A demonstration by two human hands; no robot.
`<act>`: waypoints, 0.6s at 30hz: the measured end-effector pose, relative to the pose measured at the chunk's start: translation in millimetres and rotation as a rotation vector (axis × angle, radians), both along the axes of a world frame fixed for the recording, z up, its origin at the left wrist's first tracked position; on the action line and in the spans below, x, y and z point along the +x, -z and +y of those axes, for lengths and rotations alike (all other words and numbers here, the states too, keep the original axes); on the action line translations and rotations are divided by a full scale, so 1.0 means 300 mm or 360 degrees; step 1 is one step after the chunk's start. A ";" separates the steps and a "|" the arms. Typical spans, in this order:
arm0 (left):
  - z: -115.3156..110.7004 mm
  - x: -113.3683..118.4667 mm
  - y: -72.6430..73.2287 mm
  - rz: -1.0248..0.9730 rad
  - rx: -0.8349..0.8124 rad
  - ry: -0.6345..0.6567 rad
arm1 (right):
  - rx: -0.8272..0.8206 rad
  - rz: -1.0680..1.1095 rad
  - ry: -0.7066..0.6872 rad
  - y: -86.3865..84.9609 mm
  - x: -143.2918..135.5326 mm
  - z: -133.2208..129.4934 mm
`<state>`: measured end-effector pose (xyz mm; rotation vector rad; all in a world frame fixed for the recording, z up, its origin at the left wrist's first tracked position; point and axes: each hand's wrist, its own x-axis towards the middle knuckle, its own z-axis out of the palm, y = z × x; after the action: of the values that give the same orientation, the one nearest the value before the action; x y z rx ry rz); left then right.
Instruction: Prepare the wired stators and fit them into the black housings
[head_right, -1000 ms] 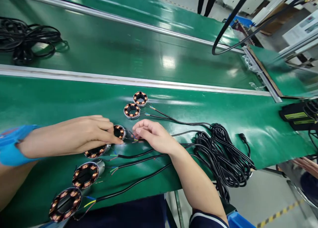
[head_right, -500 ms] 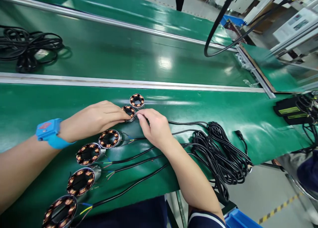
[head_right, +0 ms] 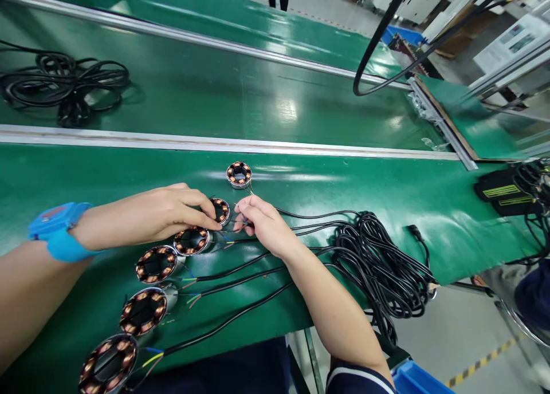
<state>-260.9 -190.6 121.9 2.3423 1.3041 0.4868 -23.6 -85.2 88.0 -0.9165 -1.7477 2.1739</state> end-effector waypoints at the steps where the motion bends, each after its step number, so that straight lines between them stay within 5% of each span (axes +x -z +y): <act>1: -0.004 0.001 -0.001 -0.0005 0.0014 0.0002 | 0.0053 0.0003 -0.0031 -0.008 0.009 -0.001; 3: -0.008 0.000 -0.005 -0.0025 0.0049 -0.0018 | 0.0359 0.0028 -0.0004 -0.036 0.031 0.006; 7: 0.032 -0.007 -0.013 -0.0097 0.0317 -0.0270 | 0.0953 0.0116 0.0408 -0.090 0.051 0.072; 13: 0.193 0.020 0.028 0.0027 0.0505 -0.0185 | 0.0833 -0.0054 0.0051 -0.040 -0.033 0.161; 18: 0.235 0.013 0.082 0.0211 0.0436 -0.0142 | 0.0580 -0.0050 0.0184 0.016 -0.065 0.155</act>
<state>-257.1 -120.0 97.3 2.5856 1.4899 0.5788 -43.0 -38.7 83.1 -0.9321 -1.9628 1.7002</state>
